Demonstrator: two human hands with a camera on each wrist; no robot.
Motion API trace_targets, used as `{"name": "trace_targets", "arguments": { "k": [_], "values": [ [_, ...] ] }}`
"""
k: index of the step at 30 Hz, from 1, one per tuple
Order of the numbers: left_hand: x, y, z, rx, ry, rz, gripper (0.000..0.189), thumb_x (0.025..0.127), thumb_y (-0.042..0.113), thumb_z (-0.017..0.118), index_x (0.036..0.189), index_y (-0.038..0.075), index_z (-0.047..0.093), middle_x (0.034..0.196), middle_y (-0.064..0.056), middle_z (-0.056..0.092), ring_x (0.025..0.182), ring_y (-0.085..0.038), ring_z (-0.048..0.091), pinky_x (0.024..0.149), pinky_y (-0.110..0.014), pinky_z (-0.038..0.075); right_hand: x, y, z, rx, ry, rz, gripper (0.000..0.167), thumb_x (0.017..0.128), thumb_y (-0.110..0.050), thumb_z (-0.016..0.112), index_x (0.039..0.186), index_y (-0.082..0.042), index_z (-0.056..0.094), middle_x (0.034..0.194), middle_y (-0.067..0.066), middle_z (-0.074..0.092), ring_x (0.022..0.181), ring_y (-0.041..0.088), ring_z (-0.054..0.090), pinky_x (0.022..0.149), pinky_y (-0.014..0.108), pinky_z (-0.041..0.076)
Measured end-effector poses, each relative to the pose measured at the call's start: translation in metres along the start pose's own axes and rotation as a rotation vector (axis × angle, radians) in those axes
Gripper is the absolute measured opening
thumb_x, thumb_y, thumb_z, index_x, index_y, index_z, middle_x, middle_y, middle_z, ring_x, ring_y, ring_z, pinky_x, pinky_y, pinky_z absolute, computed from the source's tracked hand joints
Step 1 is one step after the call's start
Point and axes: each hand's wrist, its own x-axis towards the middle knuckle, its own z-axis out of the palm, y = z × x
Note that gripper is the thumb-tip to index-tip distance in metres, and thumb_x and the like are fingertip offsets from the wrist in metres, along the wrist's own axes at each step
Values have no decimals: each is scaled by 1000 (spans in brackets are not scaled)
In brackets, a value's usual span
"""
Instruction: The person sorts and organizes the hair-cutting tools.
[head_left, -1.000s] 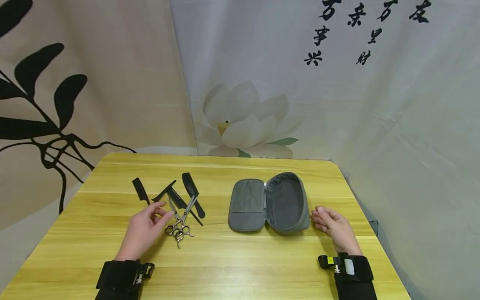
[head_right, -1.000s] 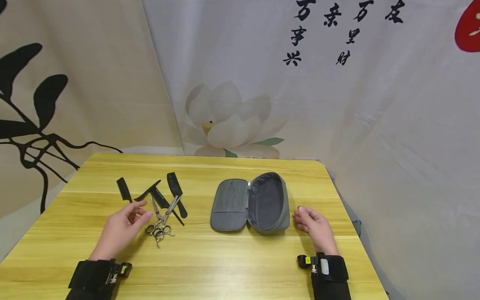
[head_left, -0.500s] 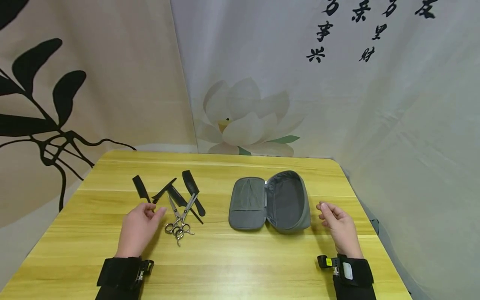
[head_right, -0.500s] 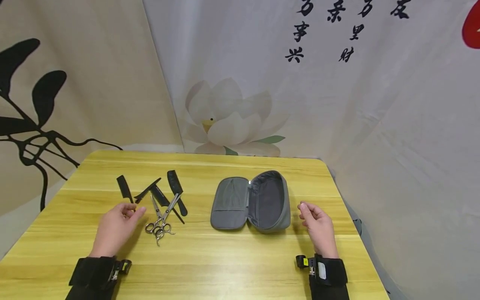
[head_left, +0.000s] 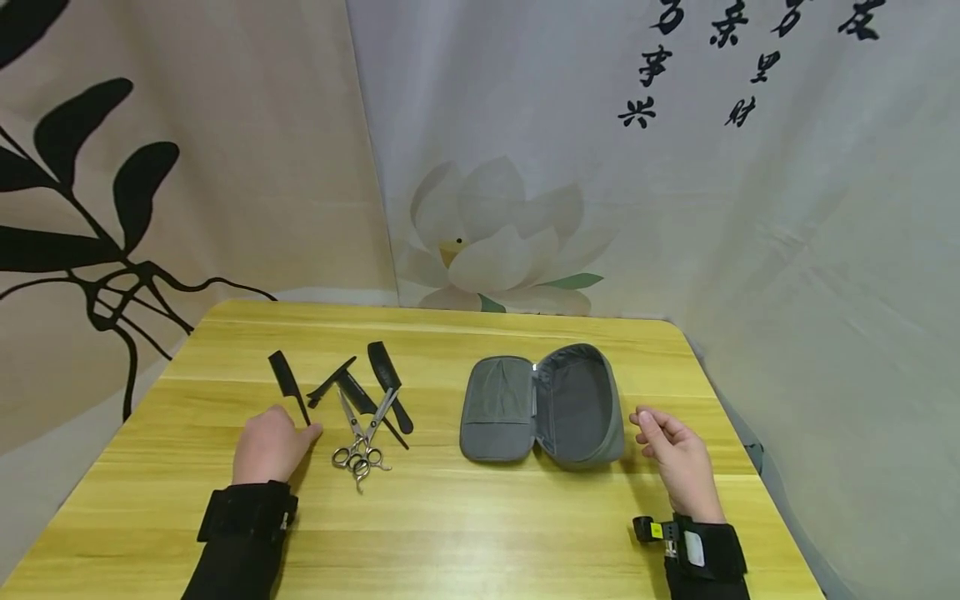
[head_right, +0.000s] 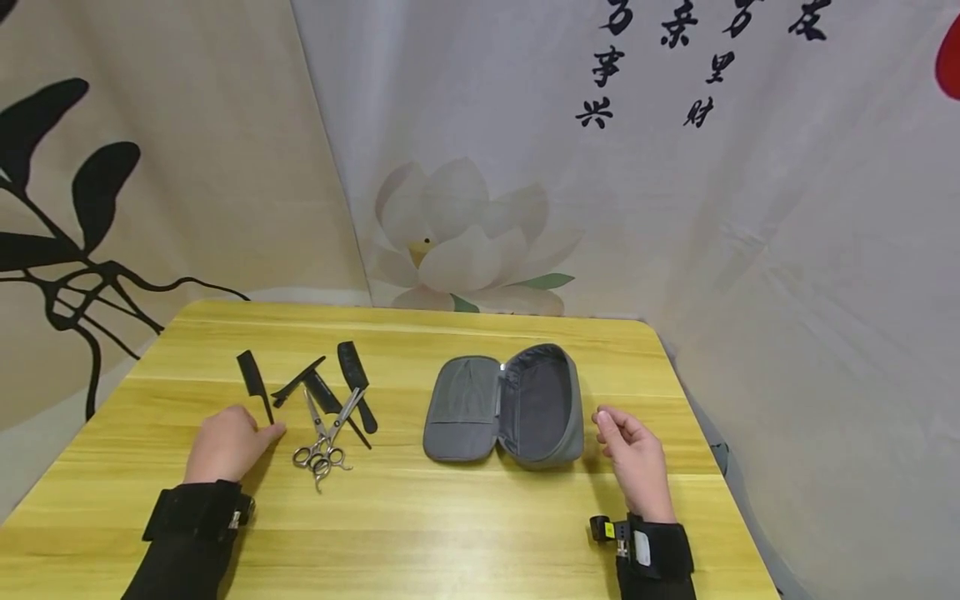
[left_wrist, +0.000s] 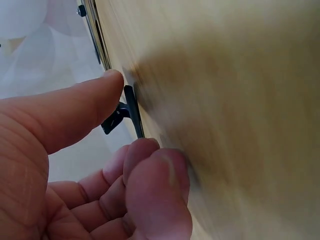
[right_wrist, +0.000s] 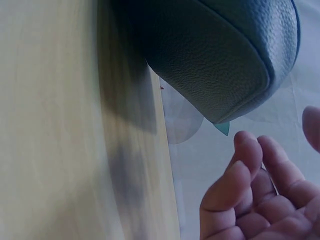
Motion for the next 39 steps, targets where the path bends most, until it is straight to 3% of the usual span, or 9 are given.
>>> {"name": "trace_targets", "arguments": {
  "k": [6, 11, 17, 22, 29, 39],
  "values": [
    [7, 0, 0, 48, -53, 14, 48, 97, 36, 75, 67, 2, 59, 64, -10, 56, 59, -26, 55, 53, -35, 44, -1, 3, 3, -2, -10, 27, 58, 108, -44, 62, 144, 2, 62, 112, -19, 76, 100, 13, 67, 83, 24, 59],
    [12, 0, -1, 64, -82, 34, 43, 100, 25, 68, 64, 5, 56, 60, -8, 51, 56, -24, 52, 51, -33, 39, -1, 4, 4, -14, -22, 36, 59, 109, -45, 61, 145, 1, 62, 115, -16, 77, 101, 11, 66, 84, 24, 59],
    [14, -2, -2, 30, -126, 14, 39, 97, 15, 63, 61, 9, 51, 57, -3, 43, 52, -22, 48, 49, -30, 35, 0, 5, 4, -6, -27, 46, 58, 109, -45, 61, 145, 1, 61, 114, -17, 76, 102, 11, 67, 84, 25, 59],
    [16, -6, -2, 24, -131, -5, 46, 96, 19, 68, 56, 13, 47, 56, 2, 37, 52, -18, 44, 49, -29, 34, 1, 6, 4, 4, -33, 68, 60, 108, -46, 62, 147, 0, 61, 113, -19, 76, 103, 11, 67, 84, 25, 60],
    [15, -13, 1, 4, -136, 5, 46, 94, 23, 68, 54, 13, 47, 54, 2, 40, 50, -18, 45, 48, -29, 34, 3, 10, 2, 7, -47, 86, 63, 108, -48, 62, 149, 0, 59, 109, -23, 75, 103, 10, 67, 84, 25, 60],
    [15, -19, -1, -91, -269, -3, 47, 96, 30, 54, 53, 13, 51, 43, 2, 46, 39, -18, 49, 46, -30, 39, 4, 10, 1, 23, -52, 96, 63, 107, -48, 62, 148, 0, 58, 104, -27, 73, 101, 8, 66, 85, 25, 59]
  ]
}}
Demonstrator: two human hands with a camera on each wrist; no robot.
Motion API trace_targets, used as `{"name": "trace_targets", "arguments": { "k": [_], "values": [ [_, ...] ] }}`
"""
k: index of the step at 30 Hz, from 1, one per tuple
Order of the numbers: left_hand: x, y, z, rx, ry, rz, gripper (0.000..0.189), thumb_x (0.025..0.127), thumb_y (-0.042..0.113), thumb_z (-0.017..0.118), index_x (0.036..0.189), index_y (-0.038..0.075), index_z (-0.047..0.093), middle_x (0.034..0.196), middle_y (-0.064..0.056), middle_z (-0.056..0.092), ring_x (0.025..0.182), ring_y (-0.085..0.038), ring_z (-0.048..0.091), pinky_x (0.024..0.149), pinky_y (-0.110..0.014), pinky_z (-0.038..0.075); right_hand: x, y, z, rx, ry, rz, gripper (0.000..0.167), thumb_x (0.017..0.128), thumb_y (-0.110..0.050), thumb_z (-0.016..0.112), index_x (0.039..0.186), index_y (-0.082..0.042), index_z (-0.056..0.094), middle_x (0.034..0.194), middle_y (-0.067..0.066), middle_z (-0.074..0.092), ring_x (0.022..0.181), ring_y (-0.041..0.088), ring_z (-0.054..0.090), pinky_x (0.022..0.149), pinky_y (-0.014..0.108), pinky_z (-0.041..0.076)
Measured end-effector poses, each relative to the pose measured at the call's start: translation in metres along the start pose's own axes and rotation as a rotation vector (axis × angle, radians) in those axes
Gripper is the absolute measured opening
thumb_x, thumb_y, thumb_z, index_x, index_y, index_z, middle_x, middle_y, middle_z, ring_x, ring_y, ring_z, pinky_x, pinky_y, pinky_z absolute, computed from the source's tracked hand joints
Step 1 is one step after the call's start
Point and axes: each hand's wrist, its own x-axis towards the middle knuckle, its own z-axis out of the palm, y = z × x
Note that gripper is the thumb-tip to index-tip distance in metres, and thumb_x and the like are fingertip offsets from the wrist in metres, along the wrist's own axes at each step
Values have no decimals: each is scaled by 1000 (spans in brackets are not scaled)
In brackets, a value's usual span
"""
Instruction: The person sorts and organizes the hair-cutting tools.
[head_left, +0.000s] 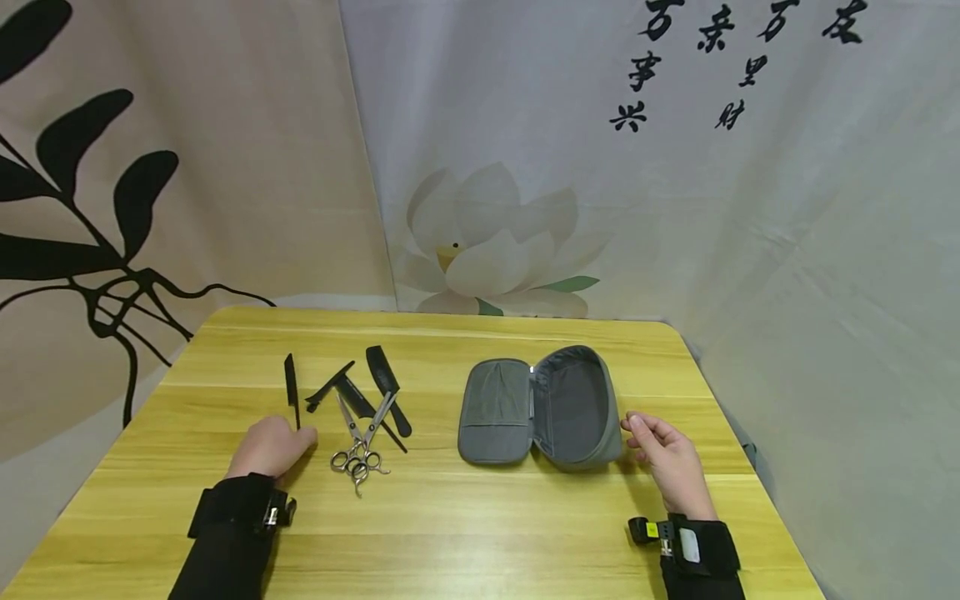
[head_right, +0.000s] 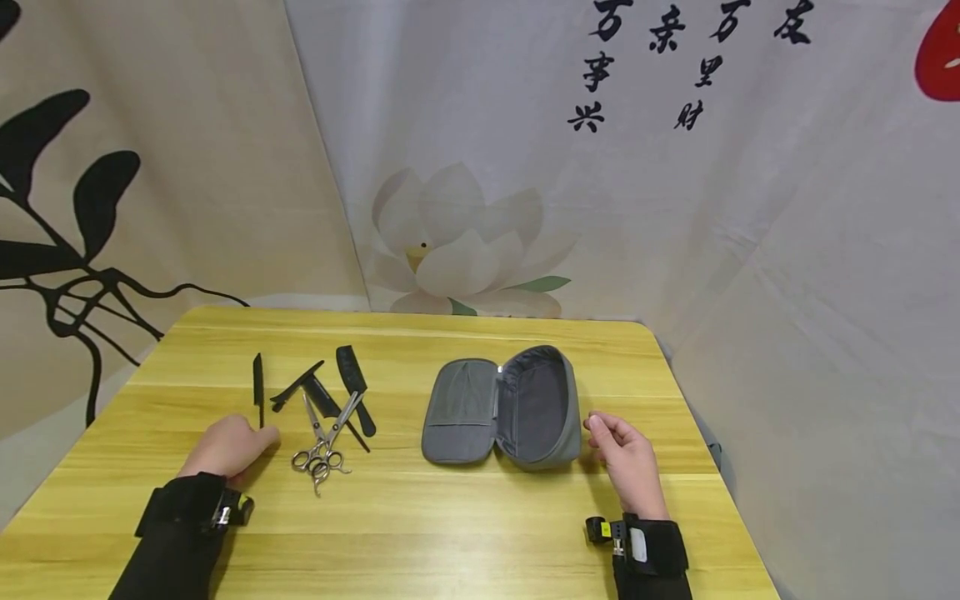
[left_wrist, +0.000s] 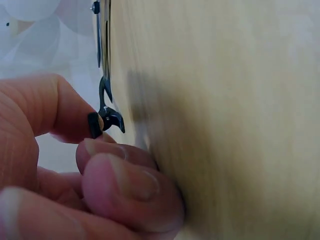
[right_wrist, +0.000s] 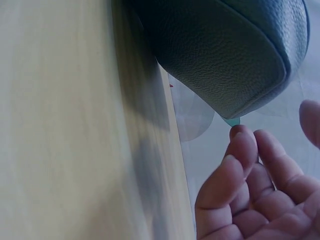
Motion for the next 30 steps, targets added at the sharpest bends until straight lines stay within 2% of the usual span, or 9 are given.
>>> {"name": "trace_targets", "arguments": {
  "k": [3, 7, 13, 17, 23, 30],
  "values": [
    [-1, 0, -2, -8, -28, 4, 49, 99, 33, 49, 54, 14, 50, 44, 3, 45, 39, -17, 49, 47, -30, 39, 0, -1, 0, 9, -2, 4, 63, 107, -47, 62, 148, 0, 58, 104, -26, 73, 101, 8, 66, 84, 25, 59],
    [-1, 0, -5, -51, -30, -1, 49, 102, 36, 46, 58, 16, 46, 50, 3, 45, 44, -18, 48, 49, -31, 40, 0, -1, 0, 24, 5, 2, 63, 108, -46, 62, 148, 1, 58, 106, -23, 75, 101, 10, 66, 83, 25, 59],
    [-5, 6, -5, -145, 48, 50, 43, 106, 35, 45, 70, 15, 36, 62, 2, 38, 56, -19, 40, 56, -31, 33, 0, -1, 1, 52, 49, -22, 58, 107, -45, 63, 142, 2, 63, 108, -19, 77, 98, 9, 66, 82, 25, 60],
    [-12, 19, 0, -278, 91, 77, 34, 106, 28, 46, 77, 10, 45, 61, 1, 45, 54, -20, 45, 53, -32, 37, -2, -3, 1, 103, 95, -51, 51, 107, -41, 65, 135, 1, 68, 105, -18, 78, 94, 8, 66, 80, 24, 60],
    [-24, 43, 16, -495, 88, 156, 16, 102, 15, 48, 92, 4, 52, 60, 1, 50, 51, -17, 48, 47, -29, 39, -6, -7, 2, 188, 187, -115, 45, 107, -37, 66, 126, 3, 71, 101, -15, 78, 89, 10, 67, 77, 20, 59],
    [-34, 70, 35, -604, 85, 289, 14, 103, 8, 52, 89, 6, 48, 64, 0, 47, 55, -15, 48, 50, -26, 38, -10, -13, 1, 315, 244, -221, 38, 107, -27, 66, 119, 8, 72, 100, -7, 79, 85, 10, 65, 74, 20, 58]
  ]
}}
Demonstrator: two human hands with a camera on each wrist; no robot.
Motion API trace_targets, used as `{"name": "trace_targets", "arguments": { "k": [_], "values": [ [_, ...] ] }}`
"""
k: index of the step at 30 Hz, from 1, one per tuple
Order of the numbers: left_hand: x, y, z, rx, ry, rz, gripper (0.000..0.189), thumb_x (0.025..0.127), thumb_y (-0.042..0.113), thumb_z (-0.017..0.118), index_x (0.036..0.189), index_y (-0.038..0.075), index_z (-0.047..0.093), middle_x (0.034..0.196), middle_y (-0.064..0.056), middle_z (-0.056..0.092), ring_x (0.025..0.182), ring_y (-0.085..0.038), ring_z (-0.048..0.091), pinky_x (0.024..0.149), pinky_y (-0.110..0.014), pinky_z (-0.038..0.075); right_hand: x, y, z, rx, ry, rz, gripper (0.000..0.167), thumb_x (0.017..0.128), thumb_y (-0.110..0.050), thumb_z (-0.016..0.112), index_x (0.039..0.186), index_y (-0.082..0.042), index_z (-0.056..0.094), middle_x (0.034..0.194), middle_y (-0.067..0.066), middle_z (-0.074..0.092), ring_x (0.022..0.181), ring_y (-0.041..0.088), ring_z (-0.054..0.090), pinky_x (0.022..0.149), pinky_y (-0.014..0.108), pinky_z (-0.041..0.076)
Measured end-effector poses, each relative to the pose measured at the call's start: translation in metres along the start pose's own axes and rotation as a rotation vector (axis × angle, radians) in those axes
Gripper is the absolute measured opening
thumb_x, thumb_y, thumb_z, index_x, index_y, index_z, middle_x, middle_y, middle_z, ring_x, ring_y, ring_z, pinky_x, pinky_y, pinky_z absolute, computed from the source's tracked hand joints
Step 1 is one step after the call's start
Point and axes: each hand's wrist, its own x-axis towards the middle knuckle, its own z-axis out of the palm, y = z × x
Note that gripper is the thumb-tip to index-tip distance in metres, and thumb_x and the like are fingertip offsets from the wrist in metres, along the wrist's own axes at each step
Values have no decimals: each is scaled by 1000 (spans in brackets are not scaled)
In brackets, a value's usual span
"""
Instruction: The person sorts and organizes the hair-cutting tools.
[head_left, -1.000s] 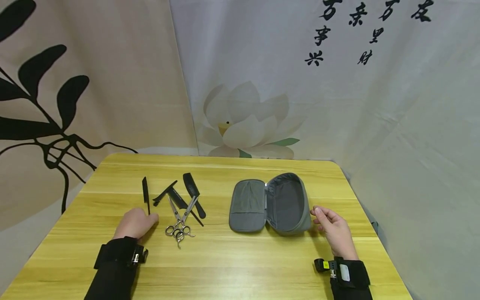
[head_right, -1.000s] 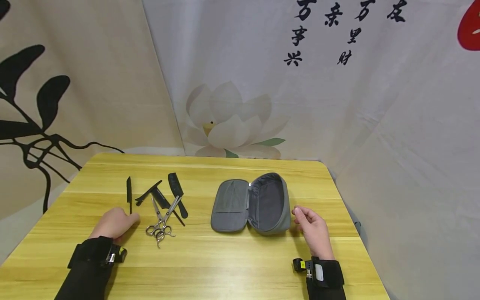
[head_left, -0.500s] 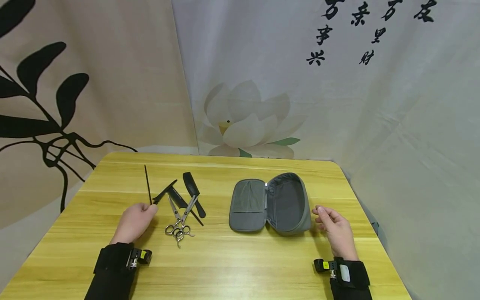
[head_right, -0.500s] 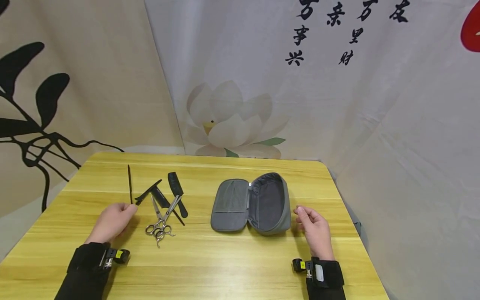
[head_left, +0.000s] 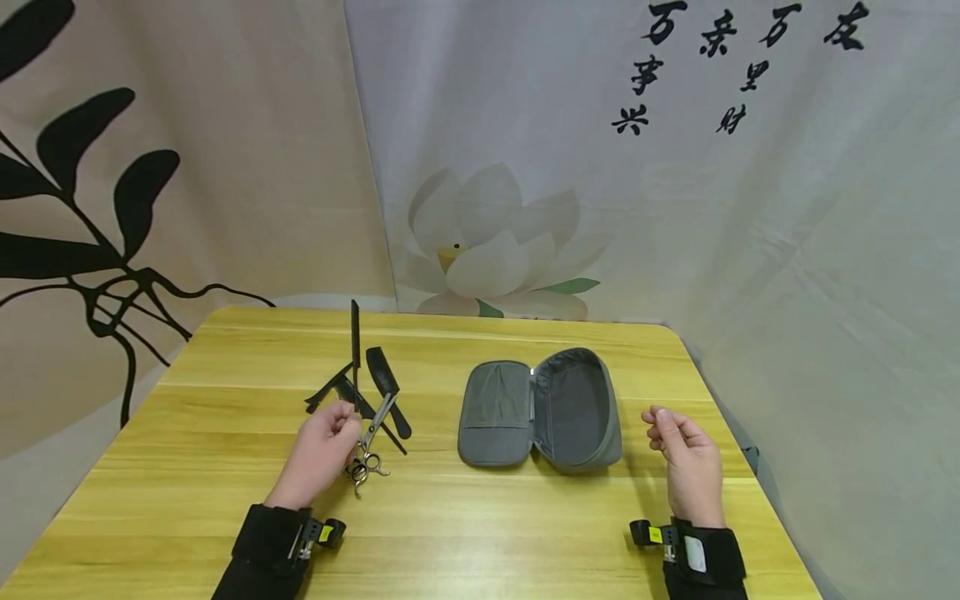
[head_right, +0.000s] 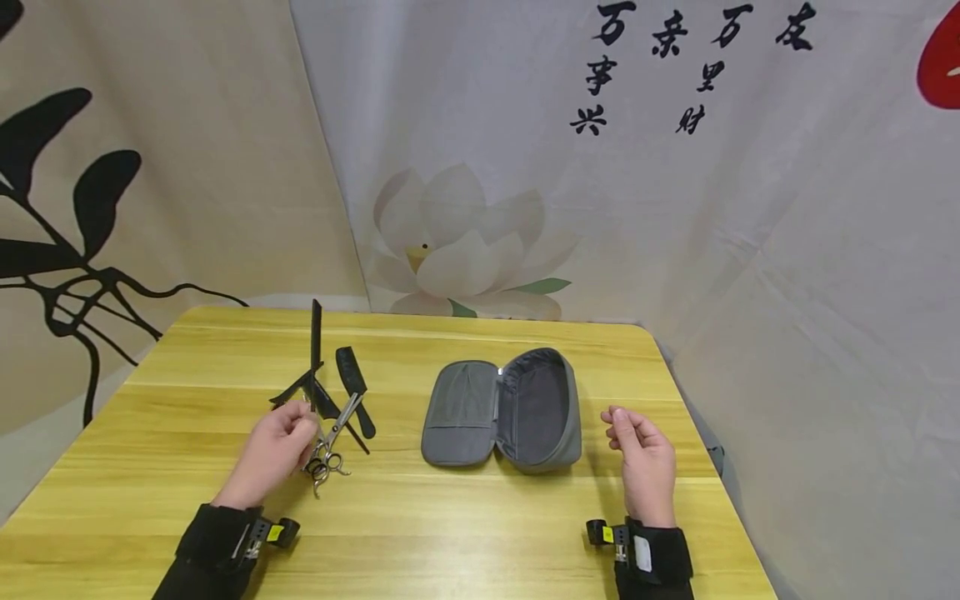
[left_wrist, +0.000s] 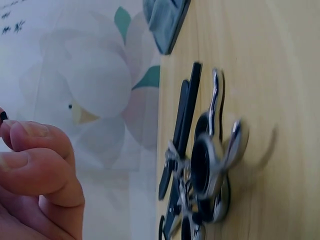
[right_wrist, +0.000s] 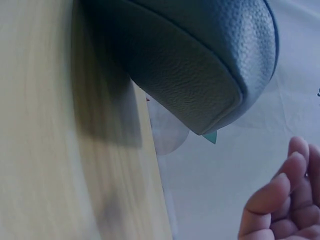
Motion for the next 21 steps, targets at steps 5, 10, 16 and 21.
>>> {"name": "trace_targets", "arguments": {
  "k": [5, 10, 16, 21],
  "values": [
    [-4, 6, 13, 24, -9, 78, 12, 103, 8, 55, 92, 7, 50, 70, 2, 42, 59, -9, 42, 55, -23, 34, -3, -5, 2, 59, 19, -28, 32, 107, -23, 66, 118, 6, 73, 100, -4, 80, 84, 12, 66, 73, 20, 58],
    [-9, 9, 20, 81, -14, 137, 11, 101, 5, 56, 92, 10, 50, 73, 2, 40, 60, -7, 37, 56, -22, 32, -5, -11, 3, 79, 27, -45, 35, 107, -22, 66, 120, 11, 70, 99, -4, 80, 83, 12, 66, 74, 20, 58],
    [-12, 15, 26, 119, 0, 204, 8, 97, 3, 58, 95, 11, 56, 78, 0, 50, 64, -8, 46, 57, -21, 37, -9, -18, 7, 92, 1, -95, 37, 109, -17, 63, 122, 18, 65, 99, -2, 80, 83, 13, 66, 75, 20, 58],
    [-11, 17, 31, 161, 29, 256, 10, 96, 2, 60, 93, 12, 57, 80, 0, 55, 66, -8, 49, 58, -21, 41, -14, -27, 12, 117, -33, -143, 34, 109, -12, 62, 121, 19, 65, 99, 0, 80, 85, 14, 67, 77, 21, 59]
  ]
}}
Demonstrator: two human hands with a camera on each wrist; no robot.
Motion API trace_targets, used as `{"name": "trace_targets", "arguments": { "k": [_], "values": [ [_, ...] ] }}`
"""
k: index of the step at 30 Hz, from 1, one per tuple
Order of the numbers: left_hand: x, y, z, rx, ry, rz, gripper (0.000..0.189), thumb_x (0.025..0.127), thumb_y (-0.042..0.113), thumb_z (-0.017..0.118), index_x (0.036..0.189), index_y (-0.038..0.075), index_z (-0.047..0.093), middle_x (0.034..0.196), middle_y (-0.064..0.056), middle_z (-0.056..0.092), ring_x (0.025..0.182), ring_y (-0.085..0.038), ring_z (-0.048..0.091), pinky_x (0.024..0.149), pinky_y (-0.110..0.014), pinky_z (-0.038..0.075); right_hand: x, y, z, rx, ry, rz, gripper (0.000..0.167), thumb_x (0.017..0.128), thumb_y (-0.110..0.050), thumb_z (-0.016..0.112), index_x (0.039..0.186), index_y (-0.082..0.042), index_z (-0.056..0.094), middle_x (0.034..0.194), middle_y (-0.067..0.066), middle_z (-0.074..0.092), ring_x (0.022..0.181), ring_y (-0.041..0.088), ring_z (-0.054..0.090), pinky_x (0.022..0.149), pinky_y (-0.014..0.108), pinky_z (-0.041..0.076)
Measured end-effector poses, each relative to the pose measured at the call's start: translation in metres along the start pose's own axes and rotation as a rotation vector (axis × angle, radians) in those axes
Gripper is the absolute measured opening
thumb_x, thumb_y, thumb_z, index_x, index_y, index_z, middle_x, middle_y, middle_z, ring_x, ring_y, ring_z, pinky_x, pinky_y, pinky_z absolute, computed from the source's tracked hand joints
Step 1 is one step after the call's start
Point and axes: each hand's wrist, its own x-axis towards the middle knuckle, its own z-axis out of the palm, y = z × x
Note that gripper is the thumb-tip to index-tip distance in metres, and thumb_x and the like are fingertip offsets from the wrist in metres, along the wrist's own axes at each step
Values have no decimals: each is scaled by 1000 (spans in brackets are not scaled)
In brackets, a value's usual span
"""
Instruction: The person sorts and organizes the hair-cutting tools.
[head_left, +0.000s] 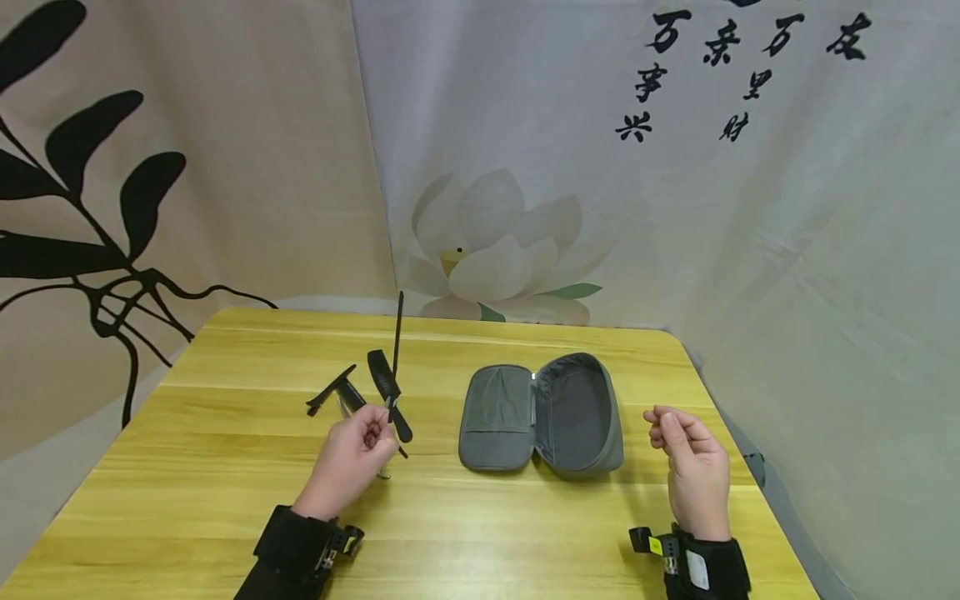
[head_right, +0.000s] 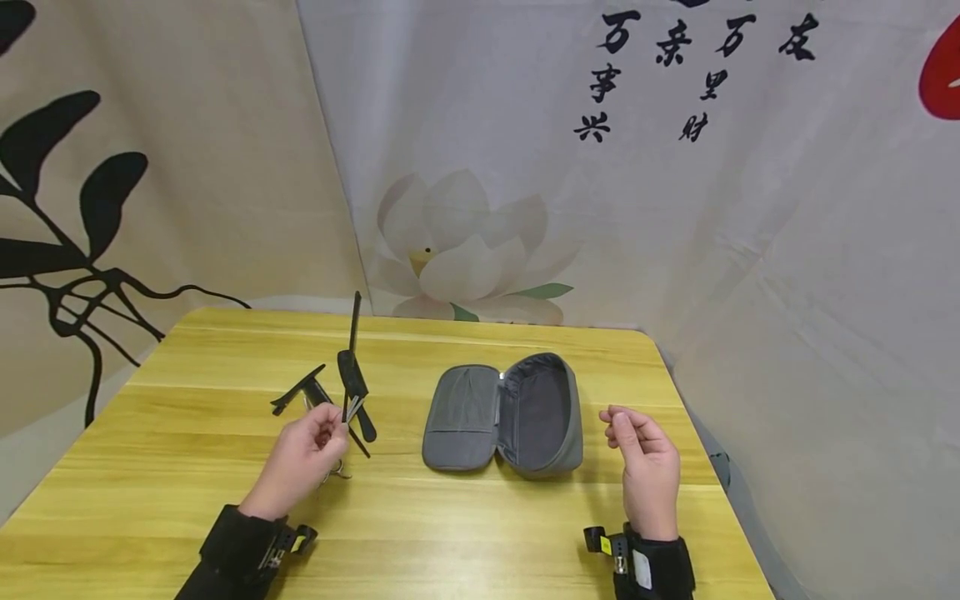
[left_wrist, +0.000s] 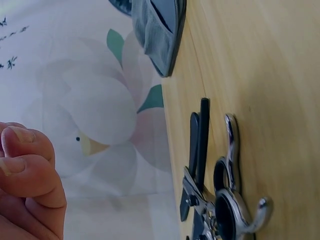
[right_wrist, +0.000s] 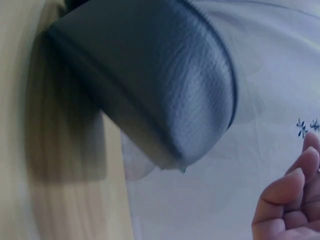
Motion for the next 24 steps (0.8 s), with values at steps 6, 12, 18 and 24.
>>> {"name": "trace_targets", "arguments": {
  "k": [6, 12, 18, 24],
  "values": [
    [1, 3, 8, 25, 11, 64, 15, 93, 0, 62, 89, 13, 55, 75, 4, 52, 62, -5, 46, 56, -20, 39, -7, -10, 11, 55, -93, -84, 26, 109, -2, 57, 118, 21, 64, 101, 4, 80, 85, 16, 68, 77, 22, 58],
    [-1, 9, 17, 83, -8, 133, 18, 91, 1, 64, 89, 17, 55, 73, 9, 50, 63, -2, 45, 58, -20, 39, -12, -11, 22, 29, -194, -123, 25, 110, 0, 55, 119, 23, 62, 104, 3, 79, 88, 16, 68, 79, 23, 59],
    [-4, 14, 24, 98, -12, 165, 19, 91, 2, 65, 89, 18, 56, 74, 11, 49, 65, -1, 45, 58, -19, 39, -17, -8, 34, 21, -282, -118, 23, 110, 1, 53, 120, 20, 64, 107, -1, 79, 91, 14, 70, 81, 23, 59],
    [-5, 18, 32, 79, -58, 150, 18, 91, 3, 64, 88, 19, 56, 71, 12, 47, 61, 0, 43, 58, -18, 36, -24, -8, 47, -19, -313, -96, 24, 110, 0, 55, 121, 20, 64, 106, -4, 79, 90, 14, 69, 80, 23, 59]
  ]
}}
